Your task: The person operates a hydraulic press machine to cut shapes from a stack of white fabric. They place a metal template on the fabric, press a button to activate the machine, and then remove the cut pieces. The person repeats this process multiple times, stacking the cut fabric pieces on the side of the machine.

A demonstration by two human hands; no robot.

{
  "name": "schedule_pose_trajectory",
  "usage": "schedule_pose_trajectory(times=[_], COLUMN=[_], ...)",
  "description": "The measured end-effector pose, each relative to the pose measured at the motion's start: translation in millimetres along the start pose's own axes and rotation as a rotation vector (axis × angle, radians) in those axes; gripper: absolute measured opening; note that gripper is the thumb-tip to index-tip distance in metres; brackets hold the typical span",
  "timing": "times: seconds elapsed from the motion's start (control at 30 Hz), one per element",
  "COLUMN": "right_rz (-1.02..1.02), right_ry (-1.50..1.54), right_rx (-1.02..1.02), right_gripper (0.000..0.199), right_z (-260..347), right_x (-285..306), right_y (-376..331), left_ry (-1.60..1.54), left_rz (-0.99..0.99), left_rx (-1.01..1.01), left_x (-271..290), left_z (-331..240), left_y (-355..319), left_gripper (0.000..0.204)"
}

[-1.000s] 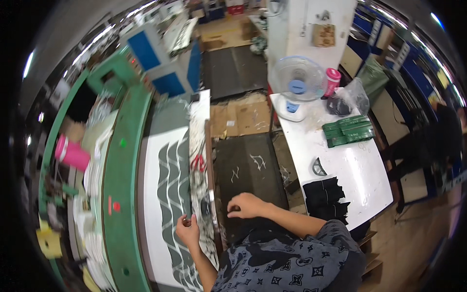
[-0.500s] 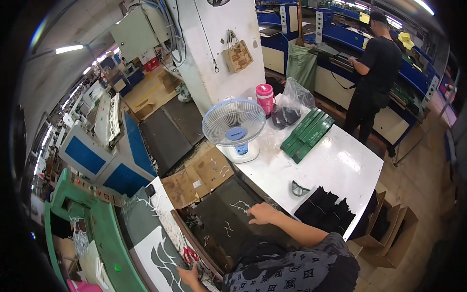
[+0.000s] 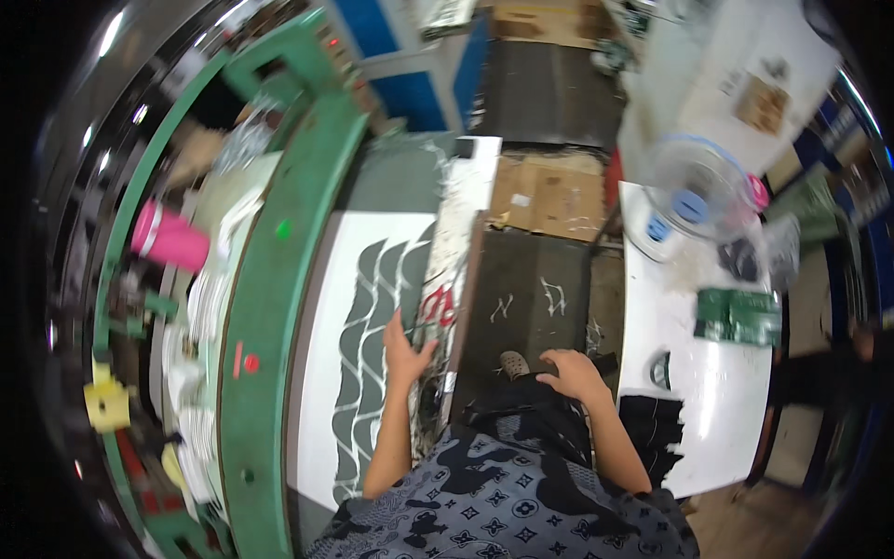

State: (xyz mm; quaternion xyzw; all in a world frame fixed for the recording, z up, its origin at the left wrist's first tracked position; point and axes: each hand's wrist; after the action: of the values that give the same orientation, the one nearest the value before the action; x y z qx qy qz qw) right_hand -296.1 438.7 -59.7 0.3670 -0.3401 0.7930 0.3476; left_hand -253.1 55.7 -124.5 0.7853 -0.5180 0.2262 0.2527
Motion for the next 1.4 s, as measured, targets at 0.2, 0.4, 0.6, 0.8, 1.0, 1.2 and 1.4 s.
schedule_pose_trajectory(times=[0.2, 0.4, 0.6, 0.8, 1.0, 1.2, 1.4], right_rz=[0.240, 0.282, 0.181, -0.233, -0.166, -0.106, -0.131], right_ry=[0.030, 0.031, 0.087, 0.407, 0.229, 0.595, 0.983], right_rx=[0.105, 0.093, 0.617, 0.601, 0.822, 0.481, 0.391], right_gripper=[0.037, 0.035, 0.023, 0.012, 0.013, 0.010, 0.016], right_z=[25.1, 42.9, 74.3, 119.8, 103.4, 95.5, 93.1], right_x=[-32.0, -49.0, -43.3, -0.1, 16.1, -5.6, -29.7], right_y=[-5.7, 22.9, 129.2, 315.2, 474.2, 530.0, 584.2], left_ry=[-0.031, -0.047, -0.088, 0.030, -0.042, -0.212, -0.071], left_rz=[-0.188, -0.268, -0.090, -0.043, -0.087, -0.421, -0.559], left_rx=[0.062, 0.060, 0.113, 0.230, 0.641, 0.704, 0.722], left_x=[-5.6, -11.4, -13.5, -7.6, 6.8, 4.6, -9.6], left_z=[-2.0, 2.1, 10.6, 6.5, 0.0, 2.5, 5.3], left_y=[-27.3, -30.8, -8.2, 17.7, 36.1, 142.6, 333.0], left_gripper=[0.115, 0.108, 0.102, 0.080, 0.056, 0.070, 0.070])
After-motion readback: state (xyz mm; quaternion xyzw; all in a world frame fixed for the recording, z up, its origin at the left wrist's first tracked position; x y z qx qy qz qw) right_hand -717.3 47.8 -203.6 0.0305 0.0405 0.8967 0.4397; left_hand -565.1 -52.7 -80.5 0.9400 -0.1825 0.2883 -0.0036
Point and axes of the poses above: each hand's wrist, its own y-axis towards the middle knuckle, its own x-axis out of the back of the hand, z = x × y, and after that the axes turned 13 degrees about -y, right-handed
